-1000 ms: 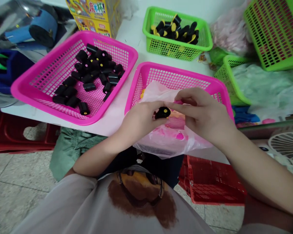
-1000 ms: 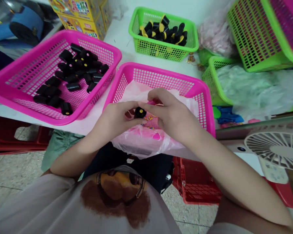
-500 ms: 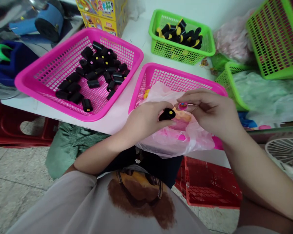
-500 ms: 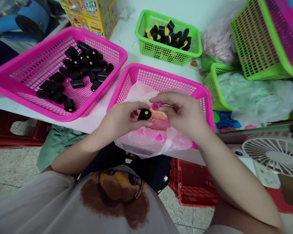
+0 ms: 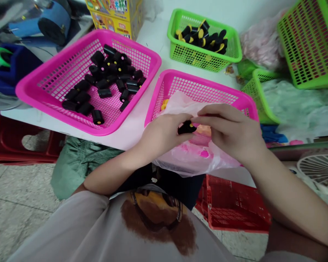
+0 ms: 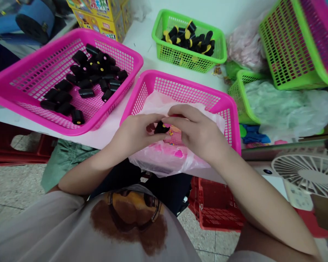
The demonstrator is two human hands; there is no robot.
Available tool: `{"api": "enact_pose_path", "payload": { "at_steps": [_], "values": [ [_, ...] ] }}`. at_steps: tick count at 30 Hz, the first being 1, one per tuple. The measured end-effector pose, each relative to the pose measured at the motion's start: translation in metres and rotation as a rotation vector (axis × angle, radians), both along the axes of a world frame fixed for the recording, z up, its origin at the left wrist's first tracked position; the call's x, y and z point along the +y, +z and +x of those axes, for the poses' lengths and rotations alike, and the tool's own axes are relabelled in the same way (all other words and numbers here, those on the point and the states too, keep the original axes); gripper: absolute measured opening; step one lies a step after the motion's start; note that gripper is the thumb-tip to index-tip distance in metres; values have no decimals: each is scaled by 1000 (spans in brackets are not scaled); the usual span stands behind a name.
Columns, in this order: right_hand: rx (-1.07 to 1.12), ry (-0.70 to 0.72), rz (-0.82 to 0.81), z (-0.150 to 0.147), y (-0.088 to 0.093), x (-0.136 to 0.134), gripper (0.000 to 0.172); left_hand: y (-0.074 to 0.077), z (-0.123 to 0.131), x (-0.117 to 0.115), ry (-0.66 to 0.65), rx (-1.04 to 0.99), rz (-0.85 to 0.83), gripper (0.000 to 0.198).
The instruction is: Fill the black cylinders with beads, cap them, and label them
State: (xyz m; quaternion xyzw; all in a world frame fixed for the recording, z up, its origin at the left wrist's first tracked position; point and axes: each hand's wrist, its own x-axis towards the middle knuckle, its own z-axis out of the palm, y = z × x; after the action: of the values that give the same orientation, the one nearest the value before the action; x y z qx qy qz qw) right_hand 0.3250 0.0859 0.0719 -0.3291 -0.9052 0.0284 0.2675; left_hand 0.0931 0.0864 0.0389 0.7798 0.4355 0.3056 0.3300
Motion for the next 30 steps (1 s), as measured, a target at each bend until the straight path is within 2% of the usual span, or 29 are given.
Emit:
{"api": "enact_pose_path", "payload": {
  "at_steps": [3,6,9,12,14,16,17,19,21,23,27,30],
  "values": [
    [28,-26,-19,2,7,-1,50,1,0,0,6,4,-19,41],
    [56,-88,-121,1,12,-4,52,2,0,-1,1,3,-41,42],
    [79,-147,-153,-3,16,-6,47,2,0,0,4,-11,-47,38],
    [195,-183,-195,-5,15,-5,34,-1,1,0,-4,-56,-42,33],
    [271,-176,-286,-1,12,-4,28,-2,0,0,-10,-102,-41,29],
    [236,-128,-358,6,9,-2,30,-4,-1,0,-14,-147,-43,28],
    [185,-108,-347,10,8,0,32,-4,-2,0,-12,-166,-42,29],
    [82,-113,-211,19,6,6,34,-3,-6,-1,-18,-191,-38,33],
    [38,-199,-40,26,3,19,31,-1,-9,-1,-49,-210,-48,34],
    [-2,-330,-11,29,-2,37,31,2,-12,-1,-95,-216,-81,35],
    [-323,-556,-395,29,-22,80,37,4,-15,3,-117,-185,-93,37],
    [-509,-586,-548,27,-37,101,39,2,-16,5,-102,-148,-32,32]
  ]
}}
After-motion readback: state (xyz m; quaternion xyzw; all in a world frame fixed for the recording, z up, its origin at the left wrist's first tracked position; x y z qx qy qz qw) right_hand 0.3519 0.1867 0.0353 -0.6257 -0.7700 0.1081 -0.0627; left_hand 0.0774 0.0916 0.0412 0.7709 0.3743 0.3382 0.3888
